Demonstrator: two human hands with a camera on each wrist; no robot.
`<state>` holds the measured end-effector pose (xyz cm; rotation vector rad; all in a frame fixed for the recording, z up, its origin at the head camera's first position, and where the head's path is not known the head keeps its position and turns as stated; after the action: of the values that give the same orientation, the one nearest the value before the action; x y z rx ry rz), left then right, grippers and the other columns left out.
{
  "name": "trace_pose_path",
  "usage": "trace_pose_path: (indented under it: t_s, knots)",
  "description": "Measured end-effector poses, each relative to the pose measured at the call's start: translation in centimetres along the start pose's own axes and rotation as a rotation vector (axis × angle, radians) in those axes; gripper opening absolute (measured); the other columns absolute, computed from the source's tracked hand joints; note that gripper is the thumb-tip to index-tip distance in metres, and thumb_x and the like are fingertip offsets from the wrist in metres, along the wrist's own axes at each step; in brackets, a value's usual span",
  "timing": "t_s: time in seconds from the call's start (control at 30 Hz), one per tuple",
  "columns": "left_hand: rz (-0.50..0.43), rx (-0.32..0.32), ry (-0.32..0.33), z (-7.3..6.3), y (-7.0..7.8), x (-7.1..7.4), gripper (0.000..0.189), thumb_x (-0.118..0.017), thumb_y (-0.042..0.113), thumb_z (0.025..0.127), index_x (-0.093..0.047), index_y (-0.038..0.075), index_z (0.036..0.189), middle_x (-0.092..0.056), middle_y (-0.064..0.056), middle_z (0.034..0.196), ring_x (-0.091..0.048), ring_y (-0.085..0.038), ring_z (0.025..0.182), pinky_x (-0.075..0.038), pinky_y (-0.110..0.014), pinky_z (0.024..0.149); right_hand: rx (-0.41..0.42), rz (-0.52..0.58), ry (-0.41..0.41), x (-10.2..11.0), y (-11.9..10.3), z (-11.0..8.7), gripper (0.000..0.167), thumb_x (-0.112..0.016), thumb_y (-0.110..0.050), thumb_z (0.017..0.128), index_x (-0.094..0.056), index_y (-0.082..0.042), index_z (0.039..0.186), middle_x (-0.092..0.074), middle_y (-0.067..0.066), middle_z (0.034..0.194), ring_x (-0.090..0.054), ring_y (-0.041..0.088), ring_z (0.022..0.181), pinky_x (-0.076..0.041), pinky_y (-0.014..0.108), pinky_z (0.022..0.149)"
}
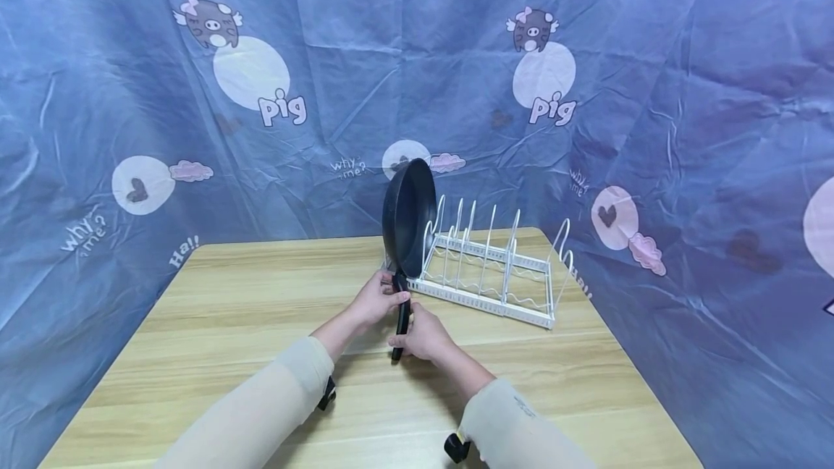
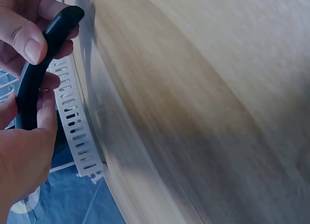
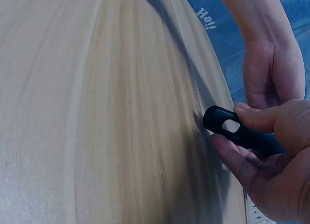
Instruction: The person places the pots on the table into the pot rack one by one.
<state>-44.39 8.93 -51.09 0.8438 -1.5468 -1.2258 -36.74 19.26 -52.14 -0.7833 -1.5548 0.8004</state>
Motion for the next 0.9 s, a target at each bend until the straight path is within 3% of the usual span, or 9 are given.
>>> trace_pose_path:
  t_s: [0.23, 0.53, 0.67, 0.8, 0.83, 0.9]
  knots:
    - [0.016, 0.007, 0.027, 0.1, -0.4, -0.1, 0.049, -0.080, 0.012, 0.098, -0.049, -0.002, 0.134, -0.070, -0.031, 0.136, -0.069, -0.043, 0.131, -0.054, -0.054, 0.116, 0.002, 0.001, 0.005, -0.3, 0.3, 0.3, 0.064, -0.088, -0.001, 0.085, -0.052, 0.008, 0.137, -0.073, 0.013, 0.082, -0.074, 0.019, 0.062, -0.065, 0.034, 0.062]
    - [0.078, 0.004, 0.087, 0.4, -0.5, 0.3, 0.051, -0.081, 0.017, 0.098, -0.050, 0.001, 0.134, -0.073, -0.027, 0.133, -0.069, -0.042, 0.130, -0.052, -0.055, 0.118, -0.012, -0.052, -0.013, -0.4, 0.1, 1.1, 0.071, -0.088, -0.003, 0.085, -0.051, 0.012, 0.144, -0.075, 0.011, 0.083, -0.075, 0.021, 0.065, -0.062, 0.029, 0.063]
    - [0.184, -0.041, 0.098, 0.4, -0.1, 0.4, 0.051, -0.081, 0.019, 0.099, -0.050, -0.001, 0.134, -0.074, -0.028, 0.130, -0.070, -0.043, 0.127, -0.053, -0.056, 0.117, 0.017, -0.104, -0.022, -0.5, -0.2, 1.4, 0.056, -0.089, -0.005, 0.083, -0.060, 0.009, 0.129, -0.072, 0.008, 0.078, -0.070, 0.019, 0.063, -0.059, 0.029, 0.061]
    - [0.355, -0.104, 0.065, 0.4, 0.4, 0.0, 0.051, -0.078, 0.029, 0.101, -0.054, -0.004, 0.132, -0.077, -0.028, 0.123, -0.074, -0.044, 0.119, -0.057, -0.056, 0.111, 0.055, -0.154, -0.036, -0.3, -0.3, 1.6, 0.038, -0.090, -0.009, 0.081, -0.066, 0.002, 0.109, -0.069, 0.006, 0.077, -0.062, 0.018, 0.068, -0.053, 0.031, 0.064]
    - [0.397, -0.147, 0.051, 1.2, -0.6, -0.3, 0.057, -0.075, 0.039, 0.103, -0.054, -0.004, 0.134, -0.078, -0.025, 0.120, -0.075, -0.041, 0.117, -0.059, -0.053, 0.108, 0.064, -0.173, -0.040, -0.2, -0.3, 1.5, 0.035, -0.090, -0.010, 0.081, -0.066, 0.000, 0.104, -0.068, 0.005, 0.077, -0.060, 0.018, 0.069, -0.052, 0.031, 0.065]
    - [0.471, -0.140, 0.014, 0.8, -0.6, -0.6, 0.065, -0.067, 0.046, 0.106, -0.054, -0.008, 0.139, -0.076, -0.028, 0.123, -0.074, -0.044, 0.120, -0.059, -0.054, 0.108, 0.078, -0.215, -0.055, -0.1, -0.4, 1.4, 0.030, -0.090, -0.013, 0.082, -0.066, -0.003, 0.097, -0.067, 0.003, 0.077, -0.059, 0.018, 0.071, -0.051, 0.033, 0.067]
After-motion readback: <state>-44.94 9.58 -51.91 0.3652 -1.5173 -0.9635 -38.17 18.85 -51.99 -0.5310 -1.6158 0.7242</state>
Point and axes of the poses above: each hand's wrist, its own z-axis towards the middle knuckle, its own x-axis out of the back of the hand, y = z × x, the point moved 10 cm from there along z, towards the middle knuckle
